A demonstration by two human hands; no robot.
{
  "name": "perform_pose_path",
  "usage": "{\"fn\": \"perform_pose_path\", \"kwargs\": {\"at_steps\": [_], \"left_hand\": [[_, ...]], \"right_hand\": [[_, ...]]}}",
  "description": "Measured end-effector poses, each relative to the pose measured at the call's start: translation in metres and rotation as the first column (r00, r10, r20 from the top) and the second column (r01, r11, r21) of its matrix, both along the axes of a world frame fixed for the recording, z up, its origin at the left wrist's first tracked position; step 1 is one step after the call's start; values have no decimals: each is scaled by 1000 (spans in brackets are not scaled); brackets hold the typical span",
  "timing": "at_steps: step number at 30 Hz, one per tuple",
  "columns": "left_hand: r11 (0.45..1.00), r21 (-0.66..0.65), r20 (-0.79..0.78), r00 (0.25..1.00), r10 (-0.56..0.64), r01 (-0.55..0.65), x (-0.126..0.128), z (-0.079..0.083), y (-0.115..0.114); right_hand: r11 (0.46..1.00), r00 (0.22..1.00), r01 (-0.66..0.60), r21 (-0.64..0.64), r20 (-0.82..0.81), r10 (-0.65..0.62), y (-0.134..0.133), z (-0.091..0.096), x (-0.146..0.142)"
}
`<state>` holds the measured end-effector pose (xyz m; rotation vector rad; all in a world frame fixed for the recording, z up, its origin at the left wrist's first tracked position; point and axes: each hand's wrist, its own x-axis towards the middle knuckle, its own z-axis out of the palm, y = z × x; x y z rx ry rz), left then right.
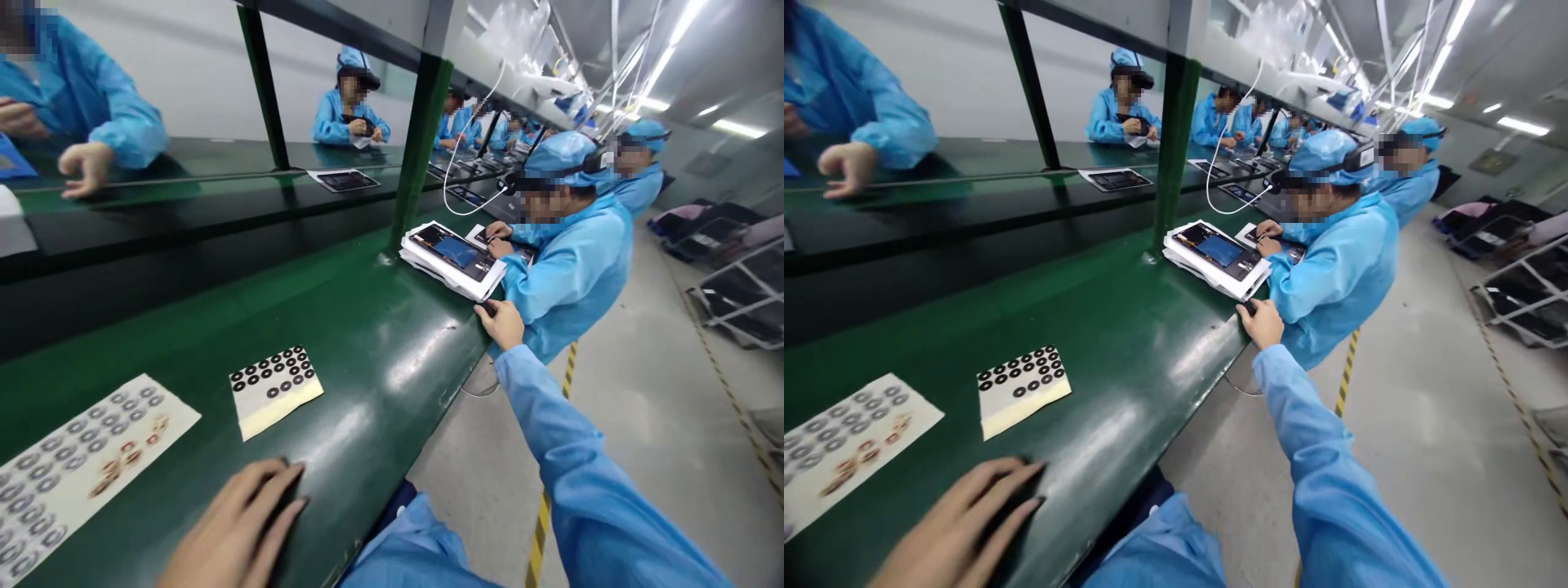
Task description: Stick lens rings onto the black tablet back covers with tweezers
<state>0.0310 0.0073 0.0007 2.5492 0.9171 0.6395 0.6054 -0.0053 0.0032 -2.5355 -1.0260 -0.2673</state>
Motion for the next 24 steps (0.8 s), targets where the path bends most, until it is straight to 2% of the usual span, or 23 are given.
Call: {"fn": "perform_pose_path", "kwargs": {"at_steps": [1,3,5,8,10,11,12,13,14,16,18,19,21,22,24], "left_hand": [[998,11,-46,997,-54,55,20,-2,2],[994,61,-114,990,-85,92,59,-4,11],[991,126,-146,989,-31,50,90,-6,26],[983,167,-137,985,101,-78,114,-7,47],[987,63,-71,986,153,-149,124,-5,52],[984,-82,7,987,161,-160,130,-4,52],[953,-273,109,980,169,-134,138,-2,51],[882,-467,211,959,189,-71,149,-1,48],[781,-624,295,930,220,13,163,0,45],[583,-798,375,884,279,154,203,0,42],[430,-868,398,866,302,249,254,-2,44],[336,-889,417,851,318,310,282,-3,47],[166,-891,453,811,371,422,337,-4,56],[100,-876,469,784,406,472,362,-3,62],[1,-832,487,730,480,555,403,-1,76]], "right_hand": [[1000,1000,9,-8,-22,-9,8,-1,10],[999,997,38,-20,-66,-39,21,-1,27],[997,993,73,-14,-93,-74,29,-3,38],[993,991,110,32,-83,-107,33,-8,43],[991,991,113,72,-76,-107,33,-11,42],[990,992,107,93,-75,-100,33,-13,41],[989,993,94,115,-76,-86,34,-14,40],[987,995,79,138,-77,-68,34,-15,39],[985,996,59,163,-76,-48,35,-15,38],[977,998,17,215,-71,-1,35,-13,35],[963,997,-24,268,-61,42,34,-10,31],[955,997,-43,295,-53,61,34,-8,28],[936,995,-77,343,-34,94,31,-6,19],[927,994,-91,364,-22,106,30,-5,13],[911,992,-115,396,4,123,28,-6,-4]]}}
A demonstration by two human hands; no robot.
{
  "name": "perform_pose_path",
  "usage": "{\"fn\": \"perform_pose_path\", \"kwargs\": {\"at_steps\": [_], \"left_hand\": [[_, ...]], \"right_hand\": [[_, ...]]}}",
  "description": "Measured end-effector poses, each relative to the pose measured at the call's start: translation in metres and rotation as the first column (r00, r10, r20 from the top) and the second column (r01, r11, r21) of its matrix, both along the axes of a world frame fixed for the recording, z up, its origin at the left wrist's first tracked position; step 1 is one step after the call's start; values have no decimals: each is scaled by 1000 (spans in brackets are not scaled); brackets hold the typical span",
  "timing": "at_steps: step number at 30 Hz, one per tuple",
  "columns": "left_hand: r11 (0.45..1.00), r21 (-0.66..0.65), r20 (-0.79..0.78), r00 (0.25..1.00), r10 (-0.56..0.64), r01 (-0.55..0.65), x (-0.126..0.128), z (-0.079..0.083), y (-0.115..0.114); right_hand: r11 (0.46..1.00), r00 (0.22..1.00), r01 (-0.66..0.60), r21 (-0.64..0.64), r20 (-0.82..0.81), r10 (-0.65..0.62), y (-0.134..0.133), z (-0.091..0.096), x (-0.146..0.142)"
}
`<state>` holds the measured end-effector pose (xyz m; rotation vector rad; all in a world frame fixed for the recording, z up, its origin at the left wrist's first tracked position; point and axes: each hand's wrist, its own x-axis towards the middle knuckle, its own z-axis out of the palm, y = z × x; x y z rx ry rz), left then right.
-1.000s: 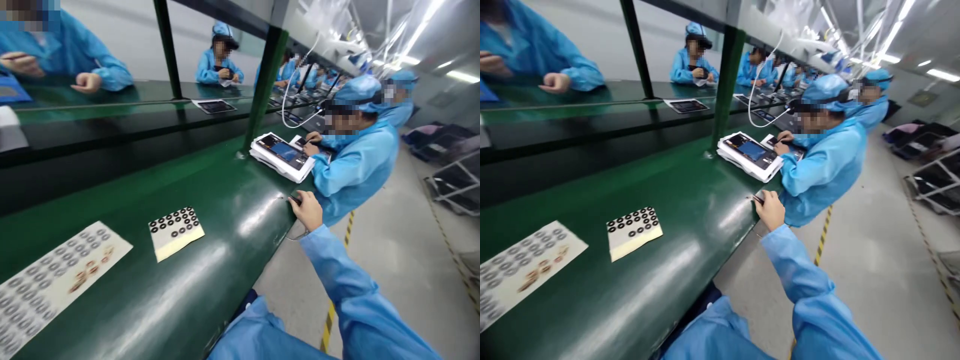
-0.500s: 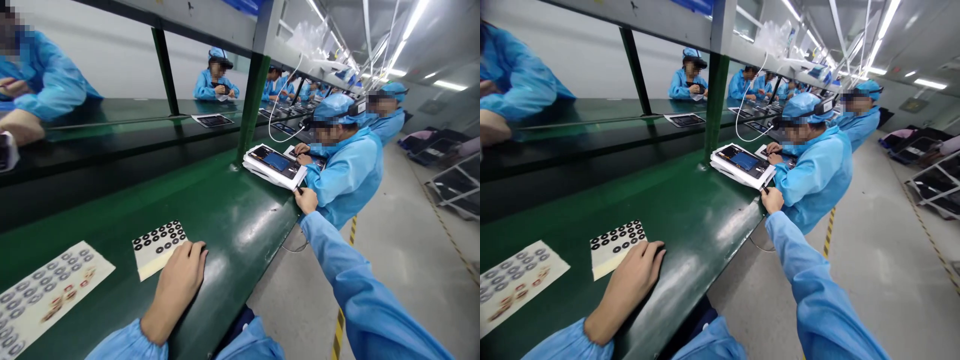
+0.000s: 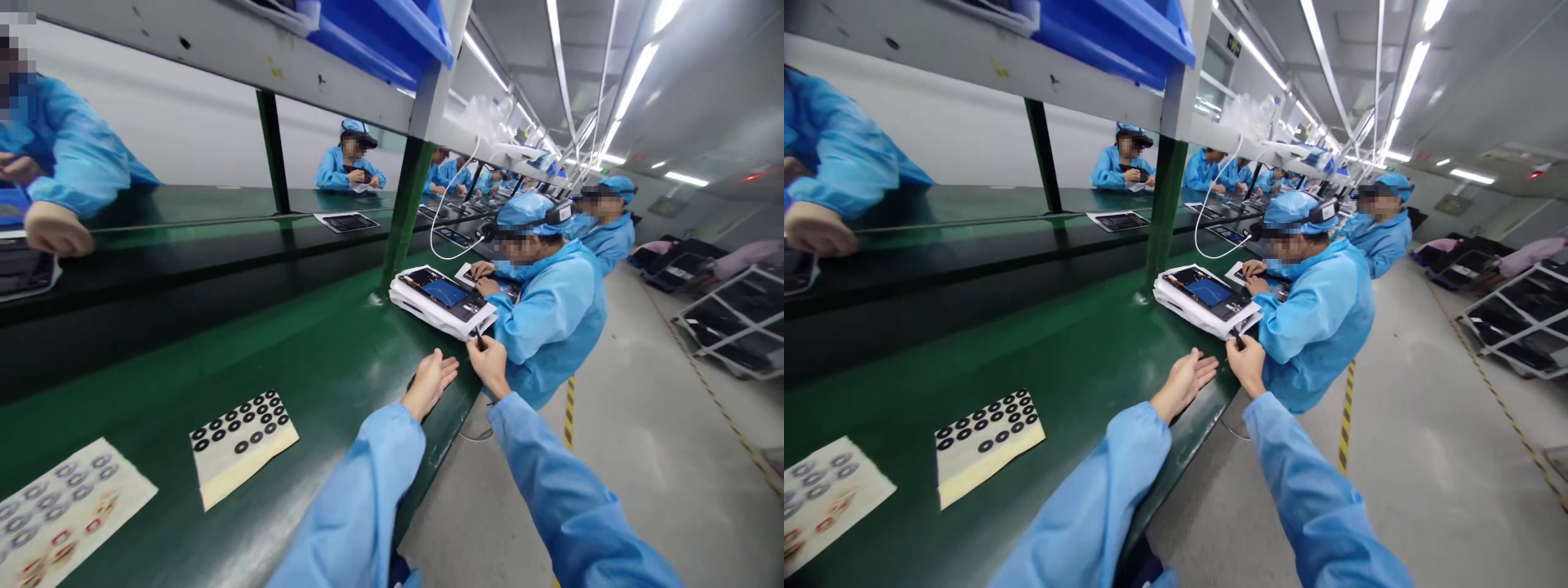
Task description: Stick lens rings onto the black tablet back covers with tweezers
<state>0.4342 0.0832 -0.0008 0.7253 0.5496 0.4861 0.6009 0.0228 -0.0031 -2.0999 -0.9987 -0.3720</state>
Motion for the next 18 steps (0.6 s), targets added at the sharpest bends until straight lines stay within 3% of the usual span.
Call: {"fn": "perform_pose_path", "kwargs": {"at_steps": [4,8,11,14,16,18], "left_hand": [[984,-177,151,988,30,-3,42,3,30],[964,-263,237,967,91,-27,48,-3,47],[951,-306,240,962,132,-55,42,-12,48],[942,-321,218,961,171,-95,33,-19,43],[943,-312,214,958,192,-119,27,-22,39],[946,-294,218,954,204,-135,21,-24,35]], "right_hand": [[999,998,-22,48,58,19,1,-10,-46],[993,986,-114,32,123,110,-3,-9,-77],[991,976,-137,11,175,133,-20,10,-69],[992,962,-124,-32,240,128,-40,36,-41],[968,925,-151,-199,317,210,-48,51,-24],[900,862,-149,-409,392,321,-51,61,-15]]}}
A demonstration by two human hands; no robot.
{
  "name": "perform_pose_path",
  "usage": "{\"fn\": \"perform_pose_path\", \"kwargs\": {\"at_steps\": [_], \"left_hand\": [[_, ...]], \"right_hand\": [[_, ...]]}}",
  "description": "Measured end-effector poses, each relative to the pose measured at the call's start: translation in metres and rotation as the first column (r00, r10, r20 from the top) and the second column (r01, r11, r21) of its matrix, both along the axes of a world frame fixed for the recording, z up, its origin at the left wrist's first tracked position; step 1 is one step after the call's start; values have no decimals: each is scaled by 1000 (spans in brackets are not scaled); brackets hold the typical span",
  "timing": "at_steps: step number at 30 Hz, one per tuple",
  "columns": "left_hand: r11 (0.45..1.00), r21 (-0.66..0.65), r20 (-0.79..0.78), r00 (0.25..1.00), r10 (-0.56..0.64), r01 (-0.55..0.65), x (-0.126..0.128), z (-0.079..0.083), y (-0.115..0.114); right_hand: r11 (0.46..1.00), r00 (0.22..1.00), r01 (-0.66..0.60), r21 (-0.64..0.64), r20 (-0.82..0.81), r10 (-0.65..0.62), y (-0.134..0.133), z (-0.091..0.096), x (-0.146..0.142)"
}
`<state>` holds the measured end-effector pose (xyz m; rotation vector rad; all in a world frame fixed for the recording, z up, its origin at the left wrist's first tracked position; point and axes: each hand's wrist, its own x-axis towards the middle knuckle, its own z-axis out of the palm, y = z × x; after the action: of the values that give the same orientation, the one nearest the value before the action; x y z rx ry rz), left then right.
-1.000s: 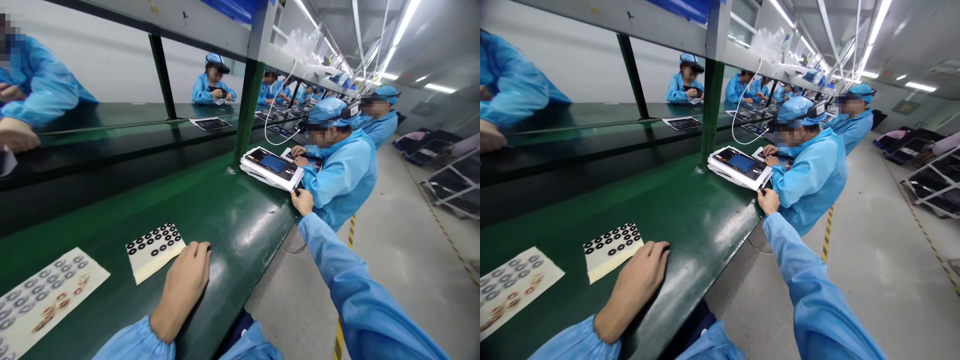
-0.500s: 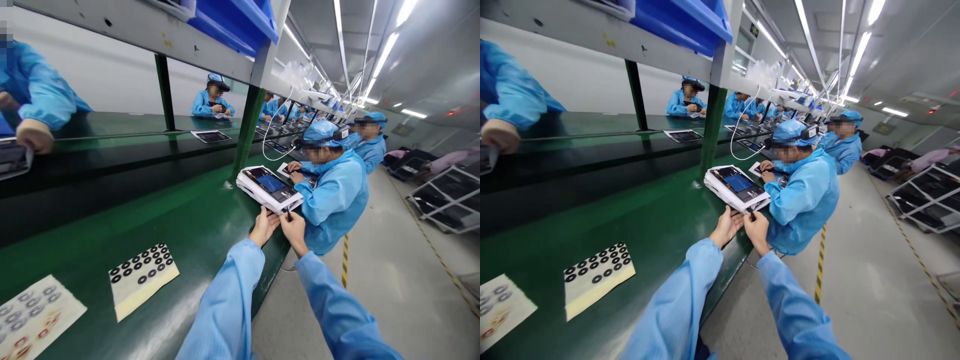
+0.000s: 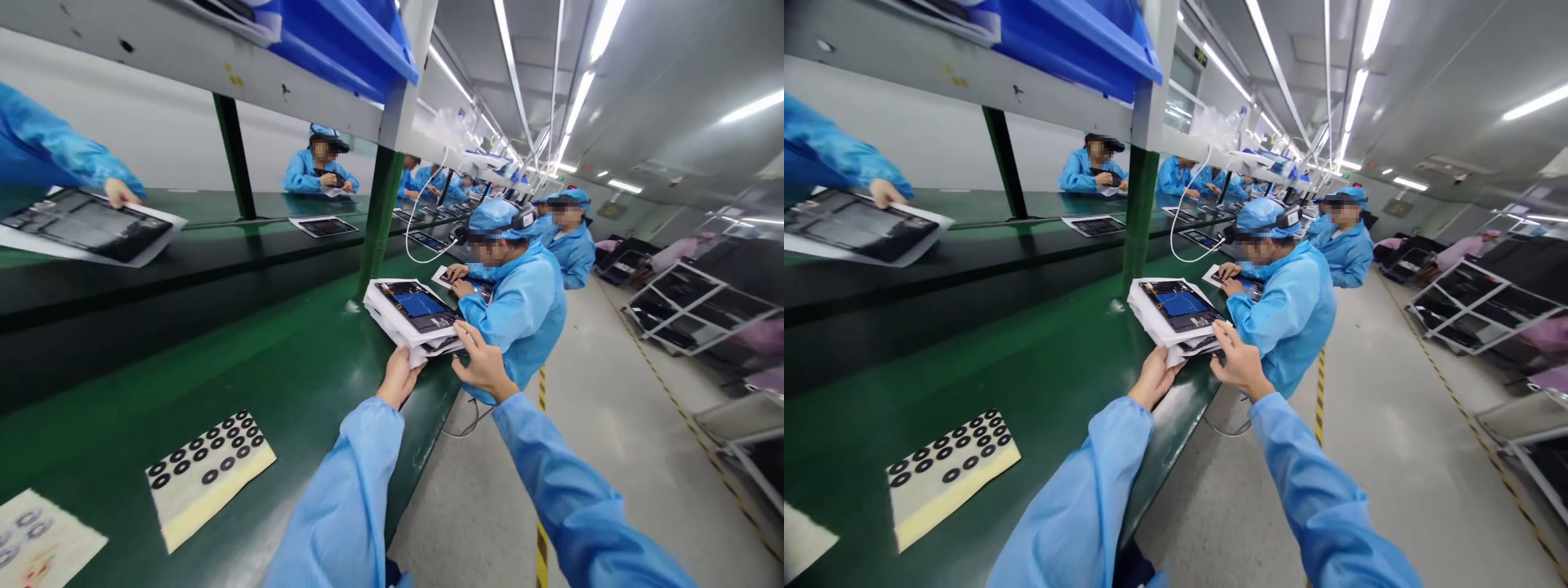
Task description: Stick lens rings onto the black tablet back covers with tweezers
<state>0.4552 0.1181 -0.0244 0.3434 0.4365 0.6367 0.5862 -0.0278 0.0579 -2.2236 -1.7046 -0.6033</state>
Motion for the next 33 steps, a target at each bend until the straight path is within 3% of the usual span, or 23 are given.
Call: {"fn": "perform_pose_path", "kwargs": {"at_steps": [3,8,11,15,21,33], "left_hand": [[999,33,-1,1000,8,-8,-12,0,-6],[997,81,-15,1000,-10,11,-32,3,-12],[995,99,-25,1000,-6,8,-40,6,-14],[992,123,-25,1000,12,-9,-46,10,-19],[989,142,-6,999,48,-47,-50,13,-23],[984,161,-34,995,89,-82,-48,12,-23]], "right_hand": [[985,986,-40,-168,156,66,4,10,-1],[964,955,-138,-228,227,191,11,23,-17],[958,943,-118,-260,273,190,14,24,-22],[965,942,-70,-254,302,148,19,26,-26],[960,947,-131,-245,256,195,19,34,-34],[972,957,-91,-217,250,145,42,22,-38]]}}
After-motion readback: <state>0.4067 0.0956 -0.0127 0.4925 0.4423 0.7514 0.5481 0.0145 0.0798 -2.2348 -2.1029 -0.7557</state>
